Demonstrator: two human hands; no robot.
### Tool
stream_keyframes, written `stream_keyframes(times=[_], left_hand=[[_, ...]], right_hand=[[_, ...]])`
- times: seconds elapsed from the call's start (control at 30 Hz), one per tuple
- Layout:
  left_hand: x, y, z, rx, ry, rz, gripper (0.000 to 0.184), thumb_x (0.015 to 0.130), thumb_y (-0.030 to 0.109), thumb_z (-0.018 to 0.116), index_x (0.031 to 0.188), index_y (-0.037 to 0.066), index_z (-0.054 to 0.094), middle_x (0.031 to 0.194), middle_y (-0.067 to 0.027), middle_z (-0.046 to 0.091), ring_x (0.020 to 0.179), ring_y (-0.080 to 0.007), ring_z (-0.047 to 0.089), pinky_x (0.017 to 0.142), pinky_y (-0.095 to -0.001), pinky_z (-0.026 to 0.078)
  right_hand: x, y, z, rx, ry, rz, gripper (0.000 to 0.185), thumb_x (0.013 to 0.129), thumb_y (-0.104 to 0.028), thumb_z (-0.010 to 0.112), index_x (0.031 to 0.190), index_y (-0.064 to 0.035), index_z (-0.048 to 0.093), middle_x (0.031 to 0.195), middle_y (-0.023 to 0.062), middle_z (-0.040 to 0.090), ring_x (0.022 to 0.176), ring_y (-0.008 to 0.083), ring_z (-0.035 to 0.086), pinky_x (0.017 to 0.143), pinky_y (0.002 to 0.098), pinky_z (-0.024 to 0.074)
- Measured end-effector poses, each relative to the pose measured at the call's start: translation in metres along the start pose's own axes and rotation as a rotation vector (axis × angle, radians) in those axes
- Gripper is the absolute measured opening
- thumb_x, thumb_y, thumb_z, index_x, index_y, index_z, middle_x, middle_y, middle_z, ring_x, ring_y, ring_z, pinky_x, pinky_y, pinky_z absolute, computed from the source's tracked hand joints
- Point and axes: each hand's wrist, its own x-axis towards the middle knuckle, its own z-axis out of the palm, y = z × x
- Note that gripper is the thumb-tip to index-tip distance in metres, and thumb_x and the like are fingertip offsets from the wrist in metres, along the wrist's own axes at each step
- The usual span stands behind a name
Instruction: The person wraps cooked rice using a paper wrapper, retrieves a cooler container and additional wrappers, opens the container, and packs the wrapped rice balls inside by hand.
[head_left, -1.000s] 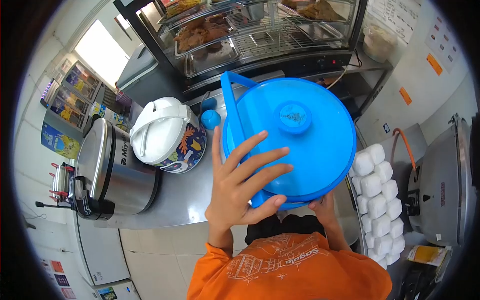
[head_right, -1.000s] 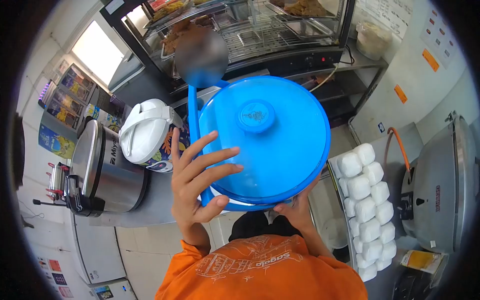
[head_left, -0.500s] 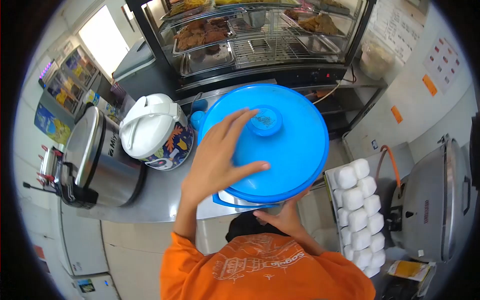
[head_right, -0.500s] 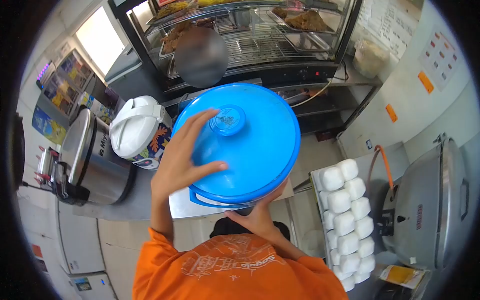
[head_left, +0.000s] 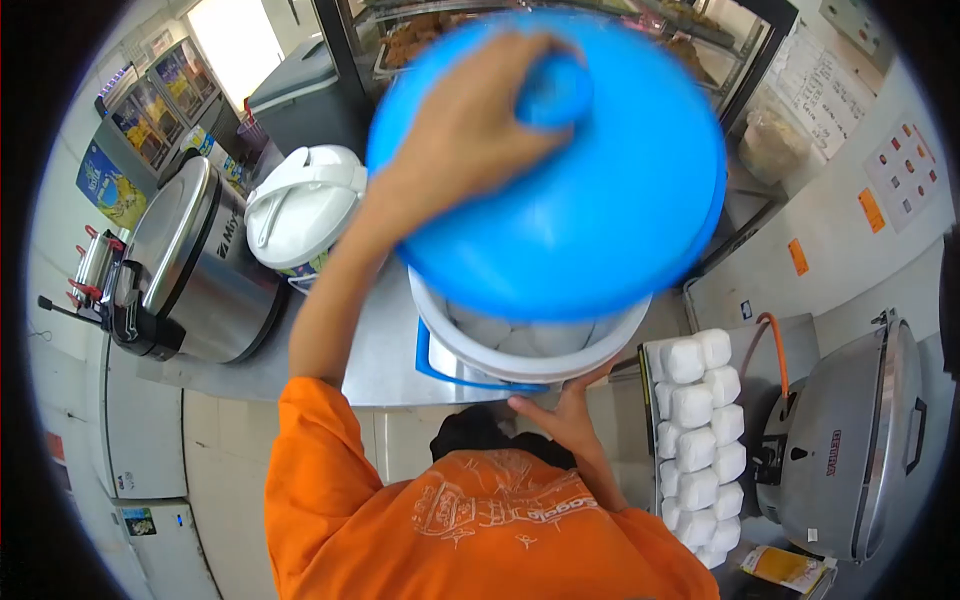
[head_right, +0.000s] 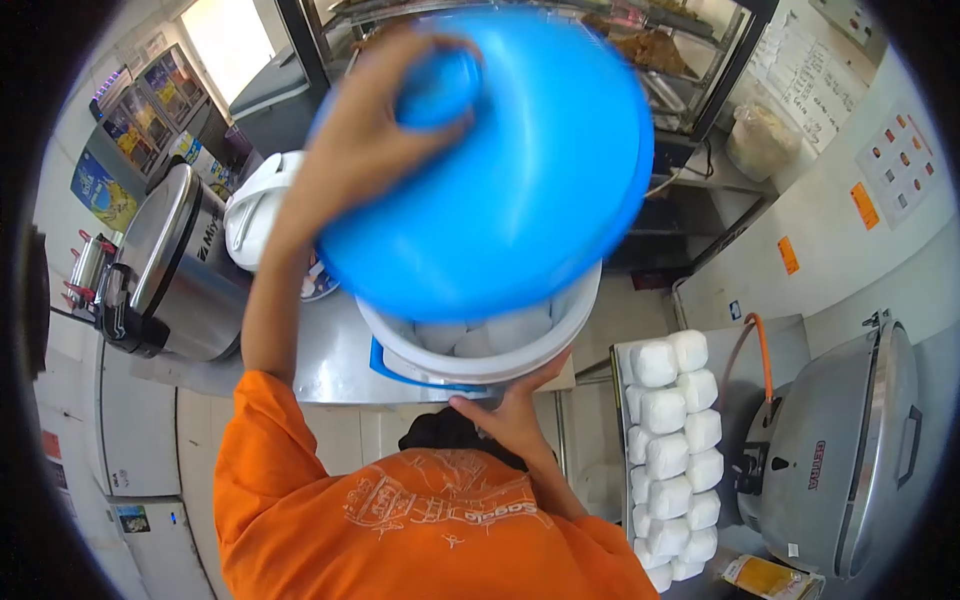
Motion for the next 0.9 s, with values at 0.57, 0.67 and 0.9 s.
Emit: stream_keyframes(times=[0.57,0.67,0.9], left_hand=[[-0.020,-0.097,0.086,0.717,-0.453,0.999,0.050,0.074,0.007,0.054,0.116,0.025,0.032,0.094,-0.0031,0.052,0.080,-0.0167,0.056,0.068,-0.0251,0.046],[-0.022,-0.089,0.094,0.641,-0.493,1.066,0.043,0.076,0.008,0.053,0.110,0.026,0.033,0.085,-0.0011,0.051,0.075,-0.0164,0.056,0.065,-0.0251,0.045],[-0.022,-0.076,0.101,0.720,-0.374,0.987,0.046,0.074,0.007,0.053,0.108,0.031,0.032,0.080,-0.0002,0.049,0.073,-0.0166,0.056,0.065,-0.0250,0.044]], right_hand=[[-0.002,0.014,0.010,-0.104,0.192,-0.029,0.113,0.066,-0.019,0.076,0.128,0.0084,-0.014,0.125,0.0247,0.035,0.115,0.0282,0.040,0.100,0.0336,0.0287],[-0.001,0.007,0.014,-0.048,0.233,-0.051,0.115,0.065,-0.018,0.077,0.128,0.0071,-0.016,0.128,0.0245,0.030,0.116,0.0276,0.039,0.100,0.0340,0.0280],[0.001,-0.011,0.008,0.008,0.082,0.109,0.116,0.065,-0.016,0.078,0.129,0.0043,-0.017,0.128,0.0245,0.030,0.116,0.0265,0.038,0.100,0.0338,0.0280]])
